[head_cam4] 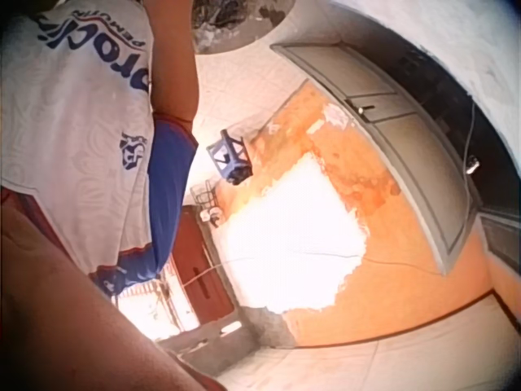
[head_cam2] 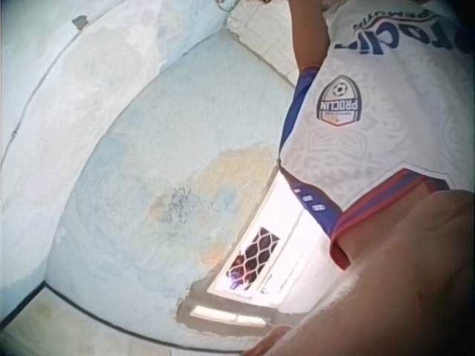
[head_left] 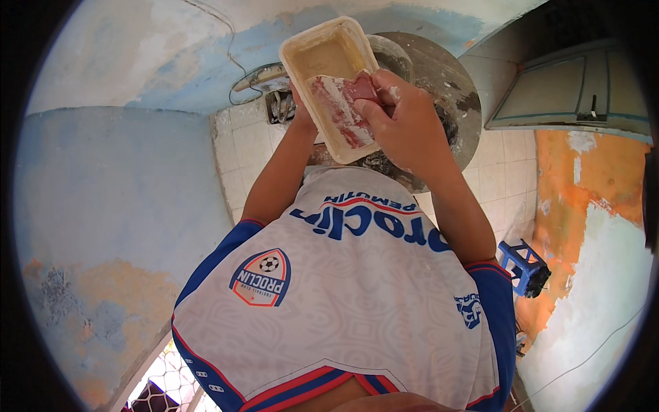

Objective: The person scrapes white plaster from a plastic container with a spatula and applies it to a wall.

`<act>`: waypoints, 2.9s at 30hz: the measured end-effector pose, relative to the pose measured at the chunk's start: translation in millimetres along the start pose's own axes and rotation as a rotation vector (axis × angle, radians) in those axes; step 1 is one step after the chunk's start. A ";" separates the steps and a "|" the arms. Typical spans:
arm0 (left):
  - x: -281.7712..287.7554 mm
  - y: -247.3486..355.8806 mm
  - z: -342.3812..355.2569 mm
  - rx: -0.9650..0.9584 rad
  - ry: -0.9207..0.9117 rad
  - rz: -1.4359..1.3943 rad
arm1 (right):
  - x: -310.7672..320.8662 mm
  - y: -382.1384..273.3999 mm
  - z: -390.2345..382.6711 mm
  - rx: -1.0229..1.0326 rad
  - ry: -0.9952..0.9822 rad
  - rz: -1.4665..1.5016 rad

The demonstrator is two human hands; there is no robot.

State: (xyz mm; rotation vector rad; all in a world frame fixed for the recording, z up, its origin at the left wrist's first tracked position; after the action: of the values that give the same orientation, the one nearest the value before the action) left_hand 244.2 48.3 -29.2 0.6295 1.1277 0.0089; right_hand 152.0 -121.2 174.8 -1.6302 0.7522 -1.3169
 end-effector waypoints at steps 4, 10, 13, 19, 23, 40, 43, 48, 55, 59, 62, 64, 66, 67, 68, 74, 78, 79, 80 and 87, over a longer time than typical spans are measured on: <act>4.3 2.5 -5.4 -0.037 0.010 0.019 | -3.3 2.5 5.2 -0.041 -0.066 0.031; -1.9 8.9 -18.3 -0.035 0.067 0.083 | -3.7 12.7 1.9 -0.144 -0.079 0.378; -16.3 14.5 -24.3 0.059 0.204 0.138 | -10.0 26.4 0.7 -0.137 -0.035 0.362; -17.3 17.2 -34.4 0.192 0.332 0.182 | -11.9 30.6 -1.6 -0.284 0.026 0.555; -18.6 16.3 -35.4 0.285 0.400 0.172 | -10.8 44.9 -3.8 -0.245 0.036 0.649; -37.4 -20.3 -24.2 0.244 0.288 -0.002 | 9.1 51.7 -32.4 0.018 0.276 0.009; -38.3 -17.6 -21.3 0.240 0.351 0.030 | 9.4 50.9 -33.2 0.123 0.359 0.008; -37.1 -14.8 -20.3 0.228 0.418 0.047 | 12.1 51.8 -35.5 0.147 0.378 -0.153; -39.2 -8.4 -22.9 0.222 0.402 0.030 | 28.9 31.3 -50.0 0.144 0.453 0.537; -44.9 -6.8 -20.3 0.232 0.409 0.023 | 26.6 29.5 -53.3 0.141 0.431 0.559; -42.9 -6.9 -18.4 0.225 0.403 0.024 | 21.6 38.1 -47.8 0.081 0.442 0.558; -41.3 -7.1 -17.5 0.221 0.398 0.024 | 23.6 45.9 -42.9 0.069 0.451 0.450; -40.7 -7.4 -16.4 0.201 0.386 0.003 | 25.5 41.3 -41.5 0.086 0.464 0.503; -41.7 -6.9 -15.4 0.203 0.384 0.001 | 27.0 38.3 -41.7 0.101 0.482 0.554; -43.0 -6.3 -14.3 0.212 0.378 -0.011 | 25.8 37.8 -41.6 0.101 0.484 0.552; -49.9 -5.4 -11.7 0.234 0.393 -0.008 | 23.3 42.6 -38.3 -0.002 0.453 0.529; -46.4 -4.4 -13.9 0.221 0.379 0.010 | 25.0 38.5 -38.6 0.070 0.460 0.541; -45.5 -4.7 -14.1 0.223 0.379 0.010 | 24.0 37.5 -38.8 0.079 0.431 0.518; -44.5 -4.8 -14.4 0.225 0.381 0.010 | 23.0 36.4 -38.4 0.078 0.432 0.519; -39.4 -4.8 -13.2 0.236 0.372 -0.004 | 23.8 44.6 -29.7 0.034 0.451 0.559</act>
State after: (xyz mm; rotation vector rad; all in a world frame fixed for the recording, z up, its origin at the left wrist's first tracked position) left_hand 214.0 38.1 -2.2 0.8590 1.5036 -0.0105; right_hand 132.5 -168.6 146.2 -0.9851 1.3333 -1.2703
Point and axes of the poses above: each hand's wrist, its own z-axis towards the middle knuckle, its own x-axis out of the back of the hand, y = z × x, the point moved 2 cm from there along z, towards the middle knuckle, and after that the axes turned 8 degrees about -y, right-handed, at the moved point
